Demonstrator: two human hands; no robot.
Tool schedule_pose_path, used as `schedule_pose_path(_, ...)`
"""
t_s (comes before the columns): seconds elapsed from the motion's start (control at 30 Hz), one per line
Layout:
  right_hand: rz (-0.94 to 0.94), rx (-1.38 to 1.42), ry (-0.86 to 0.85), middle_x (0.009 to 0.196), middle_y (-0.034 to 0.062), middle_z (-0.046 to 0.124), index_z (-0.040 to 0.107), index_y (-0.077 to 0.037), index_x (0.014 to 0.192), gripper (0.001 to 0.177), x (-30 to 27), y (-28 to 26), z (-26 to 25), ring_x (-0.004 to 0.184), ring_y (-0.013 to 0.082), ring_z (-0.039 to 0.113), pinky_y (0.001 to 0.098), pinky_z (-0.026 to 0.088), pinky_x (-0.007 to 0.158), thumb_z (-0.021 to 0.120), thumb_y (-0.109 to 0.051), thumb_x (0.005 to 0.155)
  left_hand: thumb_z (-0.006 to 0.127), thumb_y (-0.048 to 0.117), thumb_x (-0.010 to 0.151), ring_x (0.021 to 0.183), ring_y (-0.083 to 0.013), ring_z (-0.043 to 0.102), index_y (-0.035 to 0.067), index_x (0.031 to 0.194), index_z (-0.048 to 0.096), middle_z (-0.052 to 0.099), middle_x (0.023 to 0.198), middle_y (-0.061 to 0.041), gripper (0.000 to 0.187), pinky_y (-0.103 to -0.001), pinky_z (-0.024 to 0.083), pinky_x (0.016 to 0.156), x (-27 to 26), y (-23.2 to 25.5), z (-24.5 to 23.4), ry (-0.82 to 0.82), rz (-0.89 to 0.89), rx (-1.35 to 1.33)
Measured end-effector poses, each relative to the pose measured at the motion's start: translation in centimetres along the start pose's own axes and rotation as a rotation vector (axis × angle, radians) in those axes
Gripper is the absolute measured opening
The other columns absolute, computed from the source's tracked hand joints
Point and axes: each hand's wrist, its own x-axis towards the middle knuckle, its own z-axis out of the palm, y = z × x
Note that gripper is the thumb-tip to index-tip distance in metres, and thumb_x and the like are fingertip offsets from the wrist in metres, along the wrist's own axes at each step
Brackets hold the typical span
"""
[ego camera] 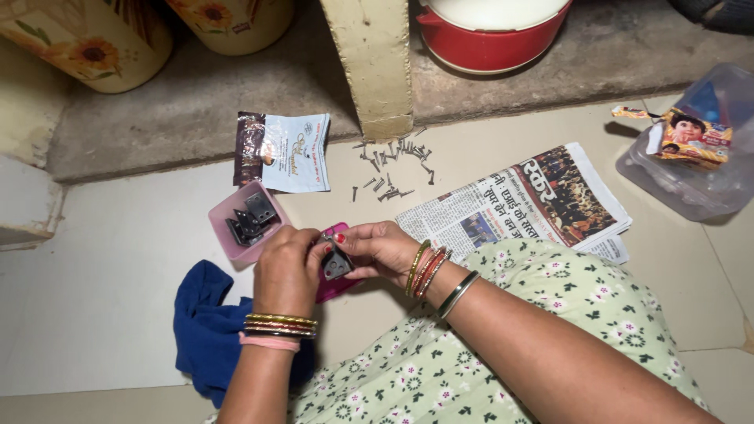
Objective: The person sits on the floor and assembles small metal fasteners into a pink plastic holder. They pick up individual fasteners, insert them into the holder, and occasionally wipe the fasteners with a blue cloth. The person also briefly consults a booklet with diagrams.
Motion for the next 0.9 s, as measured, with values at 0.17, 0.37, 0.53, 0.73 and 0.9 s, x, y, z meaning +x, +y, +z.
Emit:
schedule_pose_path(0.17,0.002,-0.013,0.016,0.111,0.0089,0.075,0.070,-0.005,0.121,0.039,-0.2,0.0,-0.1,0.103,0.0199,0.073,0.0371,0.063,0.087,0.075,-0.025,0.088,0.070,-0.003,0.081,0.091,-0.0359,0.066,0.004,0.101,0.076,0.068,0.093,-0.015,0.022,-0.046,0.052,0.082,-0.2,0.0,0.3,-0.005,0.053,-0.052)
schedule_pose_path(0.37,0.005,0.033,-0.023,0.111,0.0083,0.075,0.069,-0.005,0.120,0.036,0.3,0.1,-0.3,0.103,0.0199,0.073,0.0374,0.064,0.088,0.073,-0.025,0.090,0.073,-0.002,0.079,0.089,-0.0363,0.066,0.007,0.100,0.078,0.067,0.089,-0.015,0.024,-0.046,0.052,0.079,-0.2,0.2,0.0,0.003,0.052,-0.080)
schedule_pose_path(0.53,-0.043,0.104,-0.055,0.114,0.0076,0.073,0.068,-0.005,0.122,0.034,0.3,-0.1,-0.9,0.104,0.0202,0.072,0.0369,0.063,0.089,0.071,-0.022,0.093,0.074,0.002,0.084,0.085,-0.0349,0.068,0.004,0.101,0.073,0.069,0.092,-0.015,0.017,-0.044,0.053,0.077,0.2,-0.1,-0.1,0.099,-0.059,-0.148)
schedule_pose_path(0.73,-0.018,0.107,-0.070,0.113,0.0087,0.073,0.069,-0.004,0.122,0.034,0.1,-0.6,-0.1,0.105,0.0211,0.072,0.0384,0.064,0.088,0.069,-0.021,0.092,0.071,-0.003,0.082,0.088,-0.0348,0.069,0.004,0.099,0.073,0.070,0.093,-0.015,0.019,-0.043,0.054,0.078,0.3,-0.1,0.0,0.080,0.045,-0.203)
schedule_pose_path(0.9,-0.031,0.094,-0.141,0.112,0.0095,0.073,0.068,0.000,0.123,0.033,-0.6,-0.8,0.1,0.104,0.0189,0.071,0.0355,0.065,0.087,0.072,-0.016,0.094,0.070,-0.002,0.084,0.088,-0.0335,0.070,0.005,0.102,0.073,0.070,0.094,-0.014,0.019,-0.042,0.055,0.078,-0.1,0.0,0.5,0.038,-0.030,-0.214)
